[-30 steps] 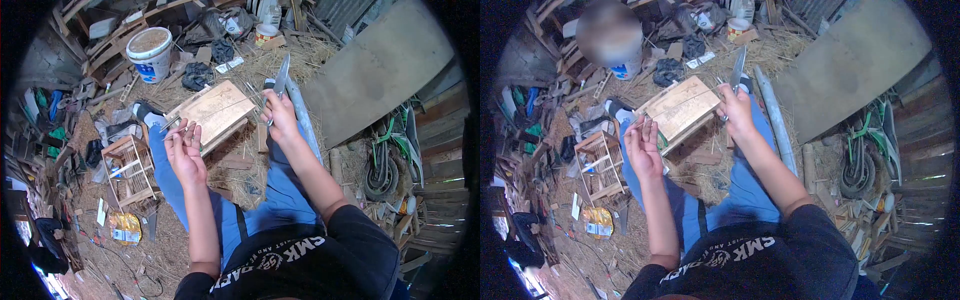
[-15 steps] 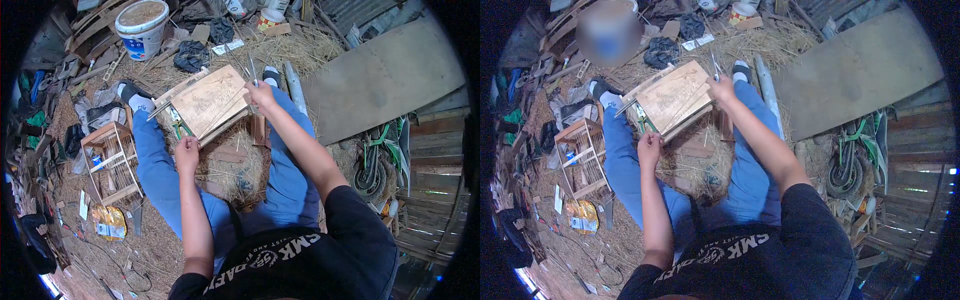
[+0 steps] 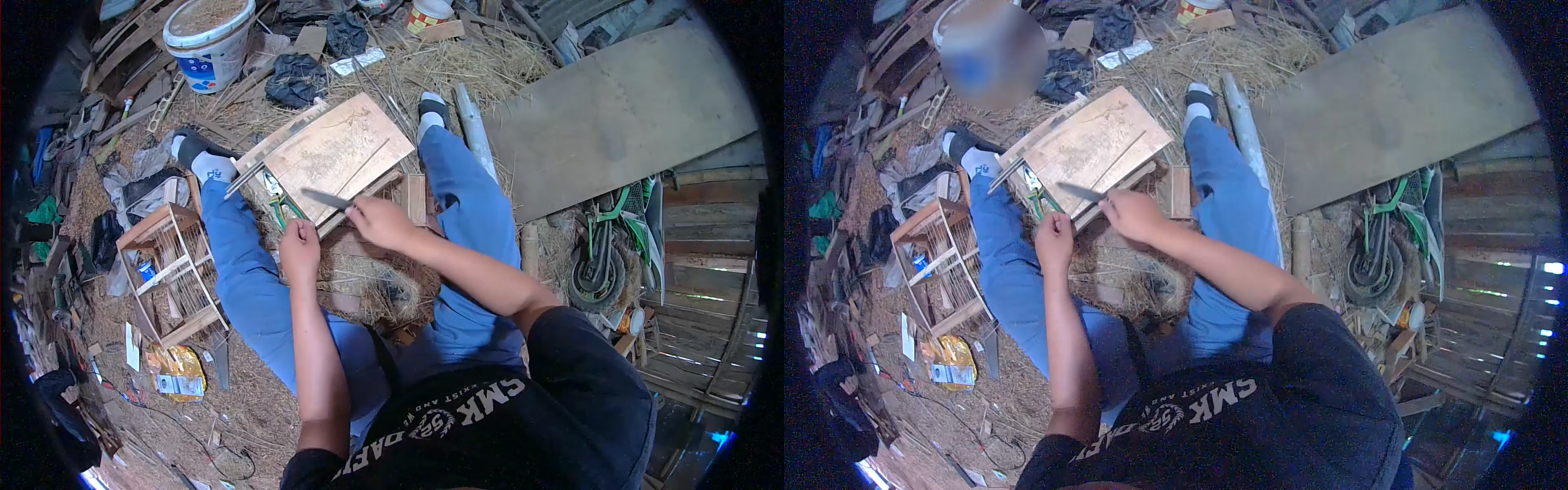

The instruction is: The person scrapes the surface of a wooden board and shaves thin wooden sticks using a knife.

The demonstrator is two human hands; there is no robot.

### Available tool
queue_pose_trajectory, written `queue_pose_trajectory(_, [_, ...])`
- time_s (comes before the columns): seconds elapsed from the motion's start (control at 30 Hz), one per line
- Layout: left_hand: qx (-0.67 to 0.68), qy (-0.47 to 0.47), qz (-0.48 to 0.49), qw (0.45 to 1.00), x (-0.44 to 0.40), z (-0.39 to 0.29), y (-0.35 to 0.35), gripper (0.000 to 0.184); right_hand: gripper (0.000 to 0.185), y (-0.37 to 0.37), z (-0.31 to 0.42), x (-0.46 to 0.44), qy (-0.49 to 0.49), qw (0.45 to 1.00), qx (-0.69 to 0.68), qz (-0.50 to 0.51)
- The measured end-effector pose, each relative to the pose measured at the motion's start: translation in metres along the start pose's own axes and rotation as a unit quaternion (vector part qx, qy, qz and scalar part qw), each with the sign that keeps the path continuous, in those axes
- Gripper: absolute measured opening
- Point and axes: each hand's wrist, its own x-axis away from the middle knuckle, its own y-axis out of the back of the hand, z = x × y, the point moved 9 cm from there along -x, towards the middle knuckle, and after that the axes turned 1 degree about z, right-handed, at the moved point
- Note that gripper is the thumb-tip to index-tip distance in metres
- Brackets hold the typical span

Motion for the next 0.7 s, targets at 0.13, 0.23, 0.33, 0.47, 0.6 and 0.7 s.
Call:
queue_pose_trajectory(0.13, [0.015, 0.007, -0.003, 1.0, -0.001, 0.003, -0.002, 0.018, 0.041, -0.013, 0.015, 0.007, -0.011, 0.999, 0.023, 0.037])
queue_pose_trajectory(0.23, [0.007, 0.019, 0.008, 1.0, -0.001, 0.004, -0.001, 0.019, 0.041, -0.014, 0.019, 0.006, 0.006, 0.998, 0.045, 0.039])
queue_pose_trajectory(0.33, [-0.005, 0.019, 0.016, 1.0, -0.001, 0.001, 0.0, 0.018, 0.042, -0.01, 0.02, 0.004, 0.029, 0.997, 0.064, 0.021])
queue_pose_trajectory(0.47, [0.015, 0.033, 0.023, 0.999, -0.004, 0.008, -0.004, 0.017, 0.045, -0.01, 0.019, 0.003, 0.02, 0.997, 0.077, 0.013])
queue_pose_trajectory(0.6, [0.032, 0.057, 0.034, 0.997, -0.004, 0.016, -0.009, 0.018, 0.044, -0.009, 0.005, 0.0, 0.03, 0.997, 0.072, -0.018])
queue_pose_trajectory(0.7, [0.027, 0.047, 0.024, 0.998, -0.004, 0.016, -0.008, 0.018, 0.044, 0.017, -0.032, -0.006, -0.082, 0.994, 0.051, -0.056])
